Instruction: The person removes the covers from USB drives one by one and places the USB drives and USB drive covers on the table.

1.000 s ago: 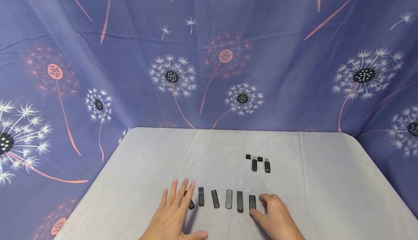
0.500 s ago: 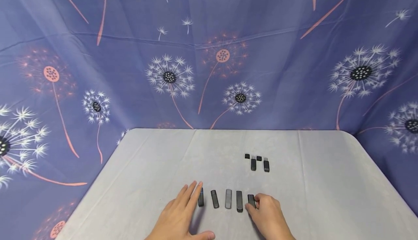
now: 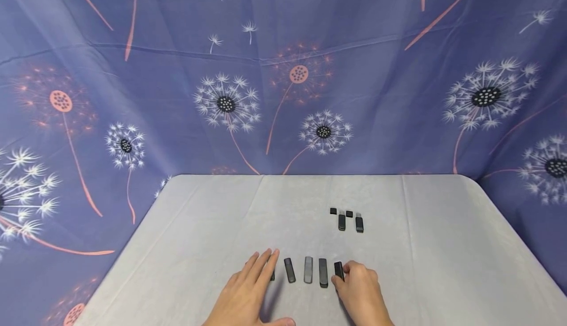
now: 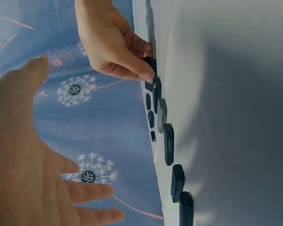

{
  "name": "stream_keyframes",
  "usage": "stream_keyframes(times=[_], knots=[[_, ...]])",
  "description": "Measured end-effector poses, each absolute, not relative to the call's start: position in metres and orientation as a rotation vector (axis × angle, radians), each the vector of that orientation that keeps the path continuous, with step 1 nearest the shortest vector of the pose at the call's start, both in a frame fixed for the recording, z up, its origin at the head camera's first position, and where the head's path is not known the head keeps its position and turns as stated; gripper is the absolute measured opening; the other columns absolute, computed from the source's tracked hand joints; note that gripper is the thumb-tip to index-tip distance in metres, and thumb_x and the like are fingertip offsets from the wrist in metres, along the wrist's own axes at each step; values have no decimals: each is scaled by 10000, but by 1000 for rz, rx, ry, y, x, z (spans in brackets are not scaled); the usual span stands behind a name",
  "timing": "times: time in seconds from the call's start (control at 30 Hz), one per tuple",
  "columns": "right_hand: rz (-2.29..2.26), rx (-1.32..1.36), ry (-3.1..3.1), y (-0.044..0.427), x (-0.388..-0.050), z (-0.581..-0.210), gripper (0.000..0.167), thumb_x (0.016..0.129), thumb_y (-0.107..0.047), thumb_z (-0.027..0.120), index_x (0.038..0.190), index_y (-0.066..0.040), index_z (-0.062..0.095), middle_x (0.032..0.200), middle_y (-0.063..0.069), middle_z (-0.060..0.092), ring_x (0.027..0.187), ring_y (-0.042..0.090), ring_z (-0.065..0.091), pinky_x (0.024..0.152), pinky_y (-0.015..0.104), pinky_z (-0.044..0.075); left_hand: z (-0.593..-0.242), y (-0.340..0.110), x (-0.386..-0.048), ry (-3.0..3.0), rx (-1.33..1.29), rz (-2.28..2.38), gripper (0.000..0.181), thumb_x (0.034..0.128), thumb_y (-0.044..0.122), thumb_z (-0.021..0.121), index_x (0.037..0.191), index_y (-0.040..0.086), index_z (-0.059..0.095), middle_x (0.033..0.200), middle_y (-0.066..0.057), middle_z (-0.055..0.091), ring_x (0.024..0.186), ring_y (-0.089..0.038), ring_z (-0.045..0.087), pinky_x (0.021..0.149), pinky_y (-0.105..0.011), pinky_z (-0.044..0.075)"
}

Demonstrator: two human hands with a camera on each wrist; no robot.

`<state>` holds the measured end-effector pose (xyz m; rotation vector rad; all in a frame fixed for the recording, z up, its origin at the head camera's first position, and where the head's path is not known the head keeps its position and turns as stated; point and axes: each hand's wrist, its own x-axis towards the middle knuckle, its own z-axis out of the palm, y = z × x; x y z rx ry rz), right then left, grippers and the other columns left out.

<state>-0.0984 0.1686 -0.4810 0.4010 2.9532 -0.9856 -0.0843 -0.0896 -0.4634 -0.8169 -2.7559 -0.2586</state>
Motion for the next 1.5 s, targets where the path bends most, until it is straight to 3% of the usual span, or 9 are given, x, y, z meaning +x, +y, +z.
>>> stream_keyframes(times=[0.23,0.5,0.7,0.87,1.03,1.23,1.5], knots=[[-1046,433,2941,167,-99,-481,196,785,-90,853,753,18,693,591,-21,563,585,150,518,541,303,440,-464,-91,-84,-2798,-798,-288,1083,816,878,545,1647,245,261,1526,-75,535,1323,-344,589,829,-505,579],[-1093,461,2945,171,-97,-484,249,779,-128,859,652,-55,657,559,-41,571,569,143,520,537,300,439,-464,-87,-88,-2912,-739,-370,1071,815,887,528,1640,249,286,1548,-70,515,1372,-375,540,935,-611,511],[-1166,477,2888,173,-93,-483,204,817,-121,825,695,-52,677,527,-36,578,499,130,548,496,280,435,-460,-82,-89,-3021,-722,-539,1055,821,887,513,1653,300,233,1603,-50,453,1425,-379,485,956,-647,493],[-1186,471,2821,174,-89,-481,170,847,-106,800,738,-60,679,485,-26,572,457,138,569,563,287,447,-458,-78,-89,-3052,-738,-594,1045,830,887,499,1658,344,167,1616,-40,435,1435,-364,475,959,-652,495],[-1153,478,2824,176,-86,-479,142,845,-114,810,783,-40,706,536,-29,602,489,132,574,602,302,460,-457,-75,-90,-3057,-770,-640,1019,856,871,481,1661,337,156,1615,-46,432,1439,-358,467,976,-660,483],[-1145,504,2813,181,-82,-474,154,837,-117,818,827,4,723,666,-19,642,598,137,560,541,280,454,-455,-72,-90,-3056,-838,-796,981,889,820,510,1661,328,156,1620,-8,422,1440,-360,469,1009,-671,459],[-1164,505,2814,188,-77,-456,149,856,-162,825,880,-34,752,731,-30,706,649,121,625,609,316,504,-449,-63,-90,-2993,-924,-863,953,897,833,471,1654,347,156,1602,45,440,1449,-314,469,1045,-637,449]])
